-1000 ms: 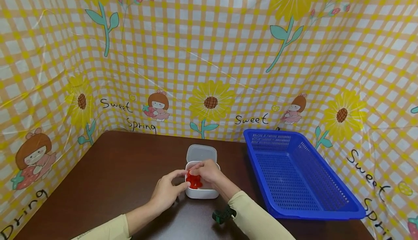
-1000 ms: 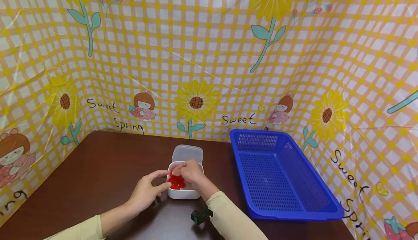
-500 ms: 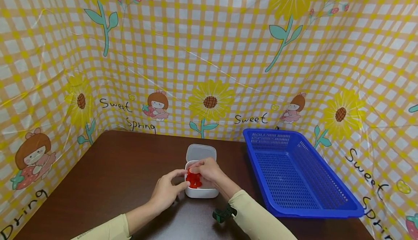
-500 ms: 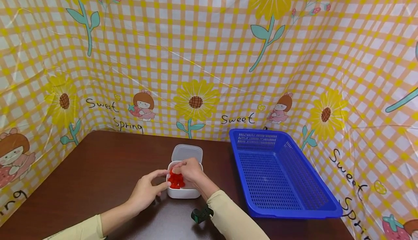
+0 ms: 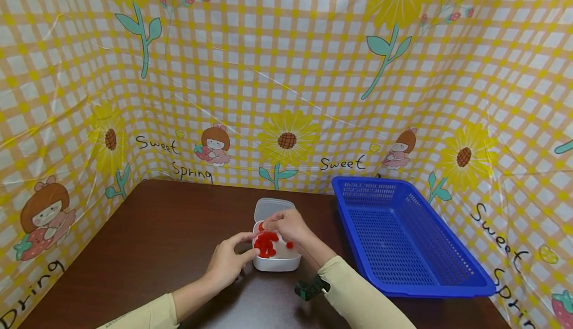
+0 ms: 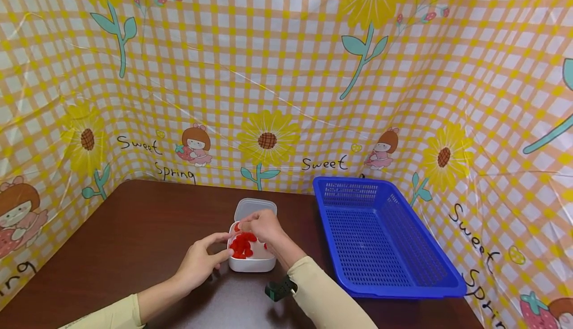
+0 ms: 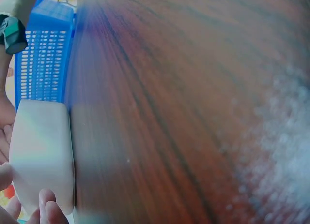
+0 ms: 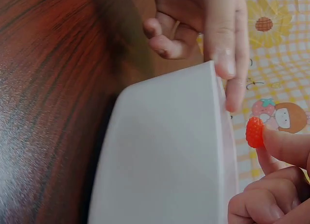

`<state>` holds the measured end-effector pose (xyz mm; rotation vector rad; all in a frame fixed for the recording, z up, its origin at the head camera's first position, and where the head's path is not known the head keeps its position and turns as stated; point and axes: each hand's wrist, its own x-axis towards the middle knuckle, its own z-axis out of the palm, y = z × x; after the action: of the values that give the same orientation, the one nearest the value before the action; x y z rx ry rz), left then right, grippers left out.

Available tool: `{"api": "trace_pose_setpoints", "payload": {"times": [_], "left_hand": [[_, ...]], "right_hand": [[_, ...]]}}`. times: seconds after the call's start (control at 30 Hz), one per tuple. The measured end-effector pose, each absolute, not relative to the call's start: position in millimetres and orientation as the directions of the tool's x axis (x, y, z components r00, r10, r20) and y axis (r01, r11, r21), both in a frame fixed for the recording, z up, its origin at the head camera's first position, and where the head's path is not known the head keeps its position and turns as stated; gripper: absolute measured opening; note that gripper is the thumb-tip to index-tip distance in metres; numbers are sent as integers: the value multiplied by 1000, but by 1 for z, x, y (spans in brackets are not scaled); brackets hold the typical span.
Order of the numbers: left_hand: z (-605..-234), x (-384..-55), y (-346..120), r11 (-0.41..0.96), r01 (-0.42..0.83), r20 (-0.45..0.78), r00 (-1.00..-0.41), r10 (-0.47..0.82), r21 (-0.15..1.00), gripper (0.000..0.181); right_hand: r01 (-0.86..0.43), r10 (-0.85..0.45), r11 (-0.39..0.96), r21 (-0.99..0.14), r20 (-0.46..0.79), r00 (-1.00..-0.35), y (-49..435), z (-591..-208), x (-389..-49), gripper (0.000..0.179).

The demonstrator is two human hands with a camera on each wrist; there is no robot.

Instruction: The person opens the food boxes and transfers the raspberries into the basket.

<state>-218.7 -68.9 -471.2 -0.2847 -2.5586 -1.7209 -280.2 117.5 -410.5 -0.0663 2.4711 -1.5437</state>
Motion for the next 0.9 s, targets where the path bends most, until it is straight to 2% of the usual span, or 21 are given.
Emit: {"api": "trace_pose_setpoints", "payload": {"times": [0.9], "left_hand": [[-472, -218, -68, 385, 169, 138, -985, 106, 908, 41]], "right_hand": [[46, -138, 413, -909, -113, -984, 142, -347, -273, 12]]}}
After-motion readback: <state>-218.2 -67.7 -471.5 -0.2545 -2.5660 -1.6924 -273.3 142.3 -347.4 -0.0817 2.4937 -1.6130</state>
